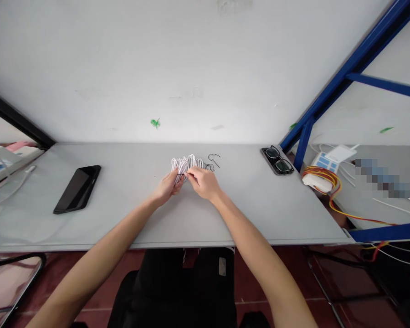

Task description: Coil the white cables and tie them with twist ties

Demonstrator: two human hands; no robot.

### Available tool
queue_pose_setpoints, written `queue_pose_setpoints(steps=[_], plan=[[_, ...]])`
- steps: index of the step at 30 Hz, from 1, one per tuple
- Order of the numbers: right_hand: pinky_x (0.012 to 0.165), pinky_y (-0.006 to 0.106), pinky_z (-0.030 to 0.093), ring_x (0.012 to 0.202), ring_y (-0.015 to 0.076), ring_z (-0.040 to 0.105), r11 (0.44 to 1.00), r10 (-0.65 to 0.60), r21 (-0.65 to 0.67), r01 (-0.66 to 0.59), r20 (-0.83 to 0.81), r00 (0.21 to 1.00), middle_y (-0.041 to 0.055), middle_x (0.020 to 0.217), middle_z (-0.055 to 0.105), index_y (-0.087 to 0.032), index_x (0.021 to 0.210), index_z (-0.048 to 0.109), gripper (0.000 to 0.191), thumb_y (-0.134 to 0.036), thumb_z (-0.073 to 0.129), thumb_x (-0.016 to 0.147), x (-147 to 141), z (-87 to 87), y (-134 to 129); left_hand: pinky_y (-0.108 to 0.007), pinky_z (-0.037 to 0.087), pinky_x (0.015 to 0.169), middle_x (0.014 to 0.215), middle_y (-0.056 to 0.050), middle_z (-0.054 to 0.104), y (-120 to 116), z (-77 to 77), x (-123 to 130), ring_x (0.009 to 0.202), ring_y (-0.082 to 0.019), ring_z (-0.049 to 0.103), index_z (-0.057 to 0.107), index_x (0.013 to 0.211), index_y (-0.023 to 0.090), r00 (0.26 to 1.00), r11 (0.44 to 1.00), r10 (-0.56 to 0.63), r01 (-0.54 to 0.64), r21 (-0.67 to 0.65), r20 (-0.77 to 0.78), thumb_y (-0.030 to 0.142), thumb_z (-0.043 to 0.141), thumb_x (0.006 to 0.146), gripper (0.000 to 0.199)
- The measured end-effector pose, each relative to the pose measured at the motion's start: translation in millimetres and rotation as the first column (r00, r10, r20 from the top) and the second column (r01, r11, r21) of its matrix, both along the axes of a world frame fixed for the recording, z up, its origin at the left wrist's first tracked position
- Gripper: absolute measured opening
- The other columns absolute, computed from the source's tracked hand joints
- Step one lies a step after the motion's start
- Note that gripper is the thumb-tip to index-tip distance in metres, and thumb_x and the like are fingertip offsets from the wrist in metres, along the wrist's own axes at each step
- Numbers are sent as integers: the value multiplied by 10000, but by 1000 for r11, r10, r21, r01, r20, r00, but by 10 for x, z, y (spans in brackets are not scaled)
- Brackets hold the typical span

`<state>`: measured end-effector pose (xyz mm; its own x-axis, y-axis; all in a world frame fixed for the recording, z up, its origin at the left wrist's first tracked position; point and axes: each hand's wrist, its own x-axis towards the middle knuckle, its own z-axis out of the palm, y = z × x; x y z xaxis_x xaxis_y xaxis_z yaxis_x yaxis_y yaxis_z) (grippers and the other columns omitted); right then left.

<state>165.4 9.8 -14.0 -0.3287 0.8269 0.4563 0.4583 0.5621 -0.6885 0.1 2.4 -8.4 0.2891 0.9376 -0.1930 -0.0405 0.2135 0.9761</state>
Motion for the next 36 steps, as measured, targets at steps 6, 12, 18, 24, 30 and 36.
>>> queue_pose_setpoints(steps=[6,12,18,24,30,36], plan=[[432,255,234,417,74,286,652,-13,-629,-423,-567,824,-53,522,391,-211,616,446,368,-486,590,813,-76,-7,48,-282,274,579,617,-17,461,-22,18,-10,559,-121,365,444,692,188,865,828,237,58,558,-442,587,278,968,513],[518,264,346,515,107,444,848,38,-483,-216,-351,936,-4,682,557,-204,846,557,314,-496,473,927,-25,5,12,-272,265,535,582,-4,394,2,-4,7,526,-108,333,416,647,185,948,936,123,-13,351,-292,635,244,954,571],[663,289,390,708,154,547,991,-34,132,10,177,984,66,959,656,-206,1045,592,256,-423,494,950,52,17,-8,-245,178,475,595,33,299,25,2,-26,479,-72,198,451,729,182,1000,1000,16,-16,-23,27,640,335,937,516],[599,298,289,631,149,483,940,-127,342,-6,366,922,46,699,596,-194,729,558,323,-298,391,985,79,8,29,-252,191,480,580,31,298,22,-27,-28,480,-69,209,457,746,180,998,998,-59,60,-25,22,663,331,931,532],[540,273,330,524,118,443,960,103,-242,-138,-151,983,6,603,543,-199,645,491,333,-363,439,930,-12,-19,7,-268,286,534,589,4,376,-14,18,-28,530,-102,336,380,663,190,972,935,19,65,348,-234,630,239,959,548],[461,268,307,400,103,363,655,82,-597,-462,-552,830,-33,472,445,-215,614,462,314,-415,468,856,-6,-64,96,-278,296,591,642,-1,446,-43,52,-39,583,-120,375,390,722,196,878,809,131,174,561,-461,544,278,985,450]])
